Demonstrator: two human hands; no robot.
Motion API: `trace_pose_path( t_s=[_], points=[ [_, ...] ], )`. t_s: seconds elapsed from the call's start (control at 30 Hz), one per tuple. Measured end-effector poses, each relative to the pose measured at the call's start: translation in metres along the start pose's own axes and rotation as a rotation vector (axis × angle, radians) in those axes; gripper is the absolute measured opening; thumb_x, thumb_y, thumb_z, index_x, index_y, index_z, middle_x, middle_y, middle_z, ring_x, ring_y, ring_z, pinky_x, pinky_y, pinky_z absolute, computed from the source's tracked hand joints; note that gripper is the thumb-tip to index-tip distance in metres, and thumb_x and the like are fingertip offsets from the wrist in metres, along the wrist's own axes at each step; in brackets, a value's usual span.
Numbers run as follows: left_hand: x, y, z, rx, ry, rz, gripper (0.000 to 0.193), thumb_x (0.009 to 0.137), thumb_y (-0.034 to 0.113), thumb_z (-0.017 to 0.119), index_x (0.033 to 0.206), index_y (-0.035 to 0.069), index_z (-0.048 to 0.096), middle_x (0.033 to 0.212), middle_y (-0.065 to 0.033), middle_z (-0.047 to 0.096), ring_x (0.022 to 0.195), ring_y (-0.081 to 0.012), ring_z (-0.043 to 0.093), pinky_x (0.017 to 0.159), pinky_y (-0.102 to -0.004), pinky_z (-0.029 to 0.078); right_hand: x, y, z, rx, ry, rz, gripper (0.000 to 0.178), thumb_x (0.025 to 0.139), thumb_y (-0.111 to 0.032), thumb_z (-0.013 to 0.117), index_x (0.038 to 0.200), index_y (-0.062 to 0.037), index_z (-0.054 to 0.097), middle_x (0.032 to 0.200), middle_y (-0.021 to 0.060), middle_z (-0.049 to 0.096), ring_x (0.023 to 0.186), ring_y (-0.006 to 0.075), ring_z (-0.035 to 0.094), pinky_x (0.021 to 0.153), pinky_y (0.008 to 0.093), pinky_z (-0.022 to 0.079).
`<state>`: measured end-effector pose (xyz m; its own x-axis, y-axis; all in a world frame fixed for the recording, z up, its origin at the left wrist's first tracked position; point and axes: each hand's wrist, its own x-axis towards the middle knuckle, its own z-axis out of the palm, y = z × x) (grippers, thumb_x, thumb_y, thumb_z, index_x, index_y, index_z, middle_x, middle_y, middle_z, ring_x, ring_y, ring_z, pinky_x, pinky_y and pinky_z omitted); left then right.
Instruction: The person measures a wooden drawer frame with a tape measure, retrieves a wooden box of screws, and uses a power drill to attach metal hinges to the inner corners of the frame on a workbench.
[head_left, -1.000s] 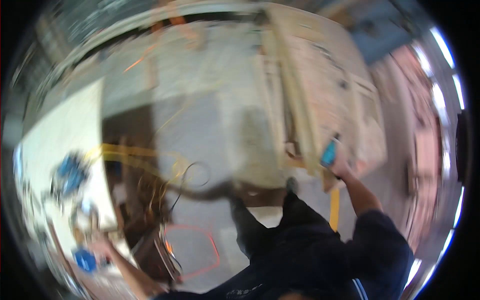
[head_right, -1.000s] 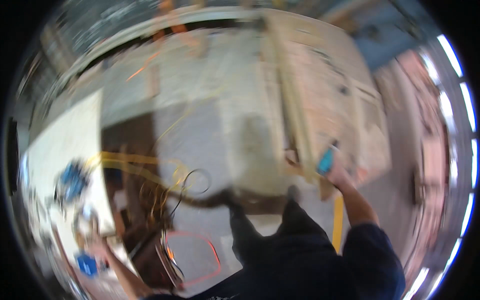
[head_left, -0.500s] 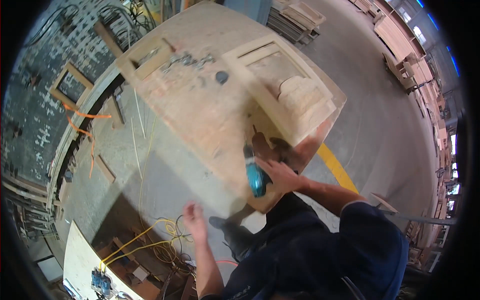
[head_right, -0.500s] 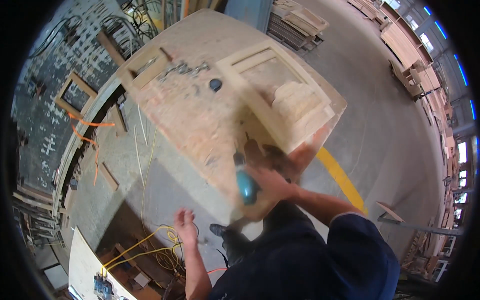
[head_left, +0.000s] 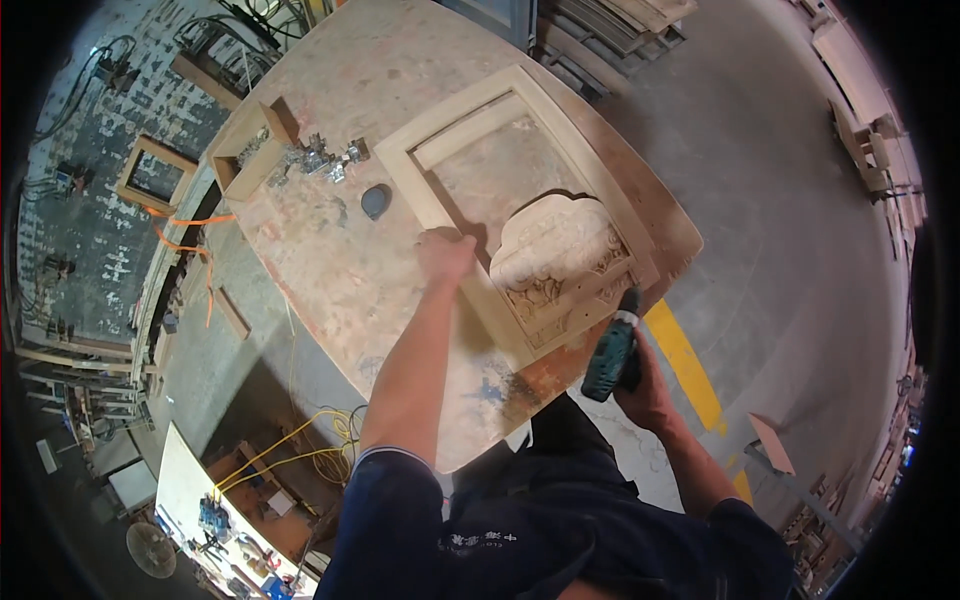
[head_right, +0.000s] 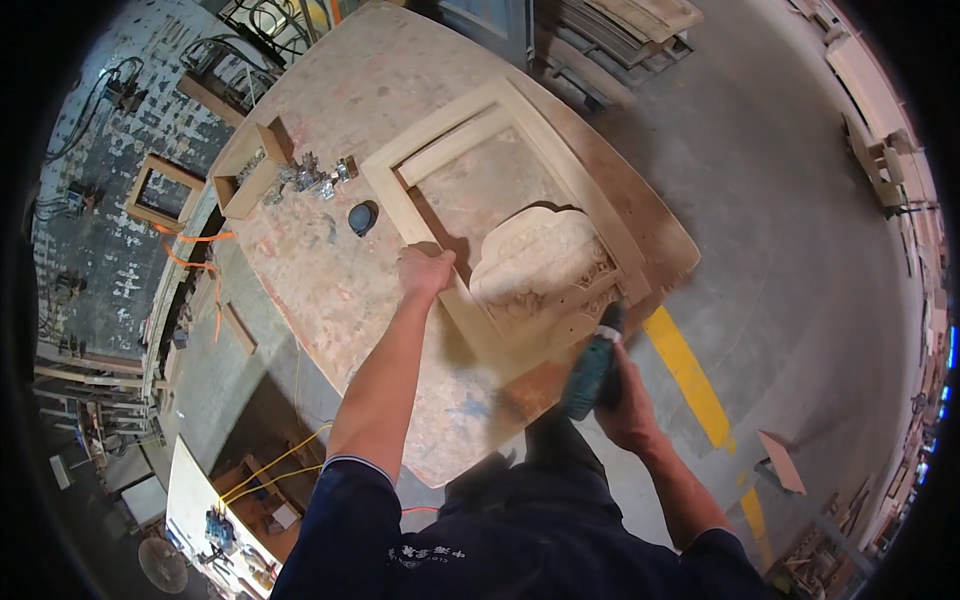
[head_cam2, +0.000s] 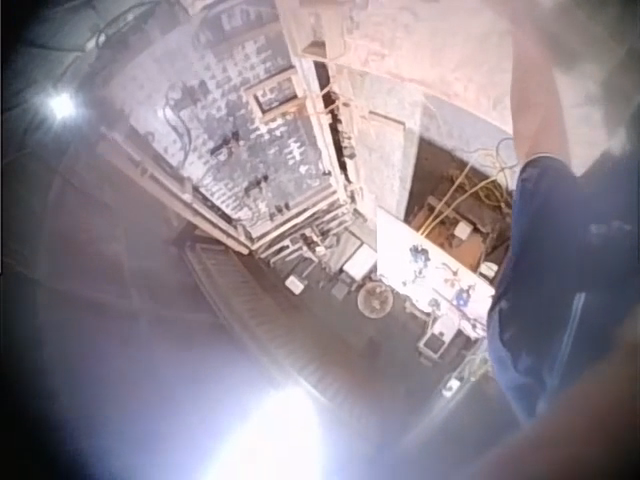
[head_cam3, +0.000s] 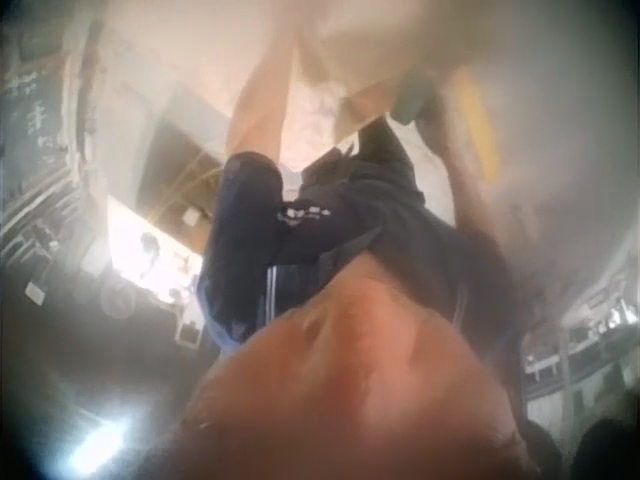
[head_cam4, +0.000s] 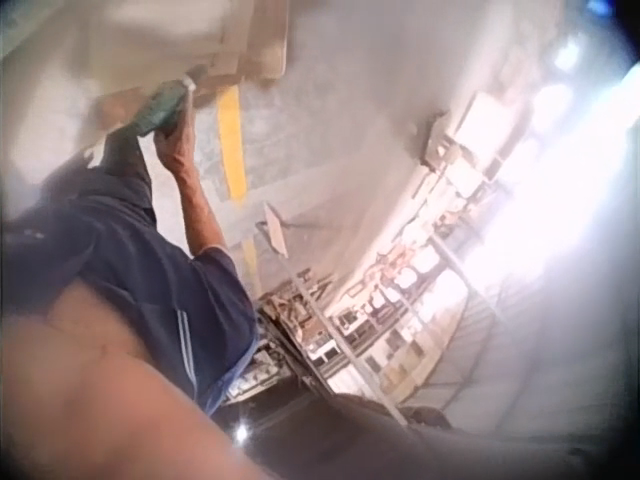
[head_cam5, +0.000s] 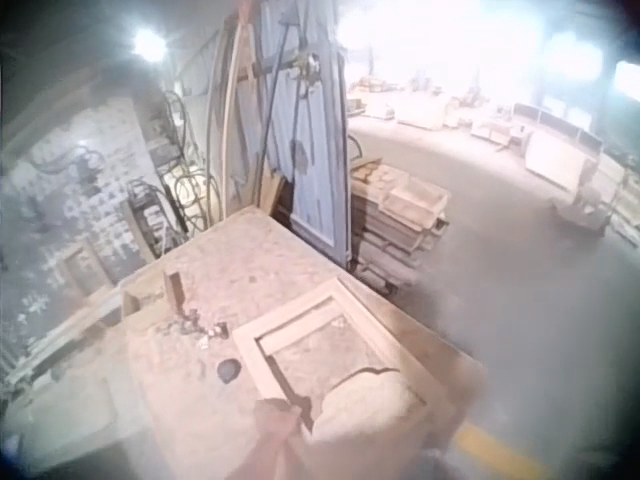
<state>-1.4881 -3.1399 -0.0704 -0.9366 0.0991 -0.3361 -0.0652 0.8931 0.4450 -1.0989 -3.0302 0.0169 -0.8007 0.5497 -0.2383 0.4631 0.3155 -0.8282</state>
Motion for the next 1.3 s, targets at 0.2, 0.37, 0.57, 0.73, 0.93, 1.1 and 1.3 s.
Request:
trace_pose_path(
  t_s=[0.2,0.37,0.57,0.73,0.93,1.1,1.3],
  points=[
    [-0.009,-0.014,-0.038,0.066,-0.31,0.149,0.048,0.079,0.028,0.072,0.109,-0.008,0.06,0.108,-0.0234,0.068,0.095,-0.0353,0.067,0.087,-0.0413,0.054,0.028,0.007,-0.036,0.234,0.091,0.048,0.093,0.078,0.014,0.065,0.158,-0.004,0.019,0.141,0.018,0.051,0.129,0.0258,0.052,0.107,0.036,0.043],
    [-0.059,0.017,-0.074,-1.181,-0.483,-0.121,0.029,0.084,0.017,0.065,0.107,0.0,0.063,0.093,-0.0129,0.067,0.082,-0.0234,0.065,0.075,-0.0363,0.054,0.044,0.021,-0.068,0.222,0.219,0.089,0.104,0.078,0.011,0.069,0.161,-0.0103,0.011,0.117,0.0122,0.058,0.103,0.0211,0.061,0.092,0.0338,0.051],
    [-0.126,0.1,-0.124,-1.887,-1.213,0.316,0.048,0.084,0.002,0.063,0.13,0.006,0.052,0.12,-0.0125,0.063,0.12,-0.0366,0.062,0.104,-0.0594,0.048,0.052,0.019,-0.102,0.272,0.409,0.146,0.1,0.08,0.007,0.072,0.16,-0.0106,0.014,0.12,0.0108,0.058,0.103,0.0196,0.06,0.088,0.0309,0.052],
    [-0.16,0.156,-0.095,-1.779,-1.097,0.734,0.032,0.091,0.001,0.068,0.12,0.004,0.054,0.102,-0.0096,0.067,0.091,-0.0231,0.068,0.086,-0.0377,0.057,0.037,0.046,-0.13,0.235,0.517,-0.022,0.091,0.085,-0.011,0.076,0.159,-0.0091,0.022,0.125,0.0122,0.058,0.107,0.0216,0.059,0.094,0.0335,0.05],
    [-0.119,0.188,-0.081,-1.726,-0.492,0.007,0.016,0.096,0.015,0.07,0.103,0.005,0.06,0.084,-0.0047,0.065,0.066,-0.0171,0.063,0.053,-0.0278,0.054,0.027,0.037,-0.133,0.189,0.447,0.147,0.079,0.082,-0.007,0.071,0.152,-0.0057,0.035,0.124,0.0094,0.057,0.106,0.0197,0.058,0.089,0.0316,0.05],
    [-0.051,0.169,-0.034,-1.934,-0.357,-0.433,0.028,0.094,0.017,0.073,0.116,0.006,0.058,0.104,-0.0103,0.066,0.089,-0.0246,0.067,0.062,-0.0365,0.06,0.029,0.042,-0.117,0.288,0.427,0.237,0.094,0.079,0.006,0.065,0.159,-0.0126,0.021,0.124,0.0114,0.057,0.104,0.0212,0.06,0.085,0.0322,0.052],
    [0.02,0.116,0.025,-1.779,-0.127,-0.552,0.026,0.101,0.021,0.063,0.12,0.004,0.056,0.11,-0.0141,0.064,0.092,-0.0311,0.066,0.075,-0.0504,0.063,0.062,0.037,-0.103,0.202,0.173,0.13,0.098,0.075,0.014,0.059,0.16,-0.0133,0.019,0.123,0.0144,0.057,0.109,0.0228,0.059,0.094,0.0331,0.05]
  ],
)
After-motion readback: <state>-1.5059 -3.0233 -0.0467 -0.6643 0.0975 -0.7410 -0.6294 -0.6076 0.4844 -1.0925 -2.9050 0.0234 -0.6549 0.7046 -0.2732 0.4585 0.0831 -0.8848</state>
